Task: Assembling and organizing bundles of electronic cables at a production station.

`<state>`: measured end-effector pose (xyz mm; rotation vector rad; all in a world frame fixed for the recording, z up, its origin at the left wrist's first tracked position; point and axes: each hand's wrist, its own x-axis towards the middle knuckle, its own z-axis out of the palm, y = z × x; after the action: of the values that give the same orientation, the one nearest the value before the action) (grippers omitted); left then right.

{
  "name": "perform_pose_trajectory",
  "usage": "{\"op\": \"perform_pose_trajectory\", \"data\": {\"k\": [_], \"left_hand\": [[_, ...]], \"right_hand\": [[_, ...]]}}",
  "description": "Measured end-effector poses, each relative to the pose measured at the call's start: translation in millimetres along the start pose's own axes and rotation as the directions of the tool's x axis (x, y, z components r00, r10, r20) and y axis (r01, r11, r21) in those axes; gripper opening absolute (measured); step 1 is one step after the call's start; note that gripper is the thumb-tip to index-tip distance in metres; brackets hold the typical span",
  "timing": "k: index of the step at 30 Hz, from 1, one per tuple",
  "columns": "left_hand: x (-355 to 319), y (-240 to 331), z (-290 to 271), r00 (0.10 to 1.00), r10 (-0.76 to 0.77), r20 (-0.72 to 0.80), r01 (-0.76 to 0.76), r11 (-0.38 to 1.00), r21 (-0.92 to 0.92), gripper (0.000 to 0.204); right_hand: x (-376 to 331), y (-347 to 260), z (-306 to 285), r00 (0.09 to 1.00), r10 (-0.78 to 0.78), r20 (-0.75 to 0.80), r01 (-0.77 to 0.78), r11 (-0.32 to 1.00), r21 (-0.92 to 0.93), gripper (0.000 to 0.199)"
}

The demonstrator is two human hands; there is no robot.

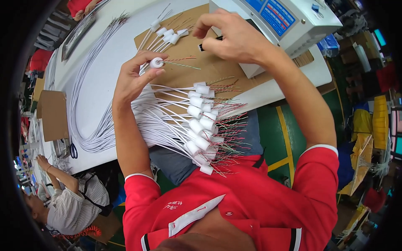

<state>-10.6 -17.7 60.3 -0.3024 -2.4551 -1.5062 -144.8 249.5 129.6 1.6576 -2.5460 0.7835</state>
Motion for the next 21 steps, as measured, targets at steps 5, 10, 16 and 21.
{"op": "perform_pose_trajectory", "data": {"k": [5,10,16,21], "left_hand": [[-5.7,-0.5,9.1,0.997,-0.013,0.072,0.016,0.999,-0.048,0.032],[-1.9,2.1,28.1,0.977,-0.050,0.209,0.014,0.985,0.169,0.036],[1.7,-15.7,19.0,0.993,-0.117,-0.031,0.120,0.983,0.138,0.036],[-3.0,-51.2,-2.7,0.929,-0.134,-0.346,0.289,0.847,0.447,0.023]], "right_hand": [[-15.1,-39.1,31.2,0.997,-0.060,-0.050,0.060,0.998,0.007,0.031],[-25.4,-38.1,58.4,1.000,0.023,0.016,-0.024,0.999,0.028,0.020],[-48.2,-33.8,66.8,1.000,0.000,0.023,0.003,0.991,-0.134,0.011],[-56.5,-46.7,65.5,0.992,-0.104,0.075,0.116,0.978,-0.173,0.010]]}}
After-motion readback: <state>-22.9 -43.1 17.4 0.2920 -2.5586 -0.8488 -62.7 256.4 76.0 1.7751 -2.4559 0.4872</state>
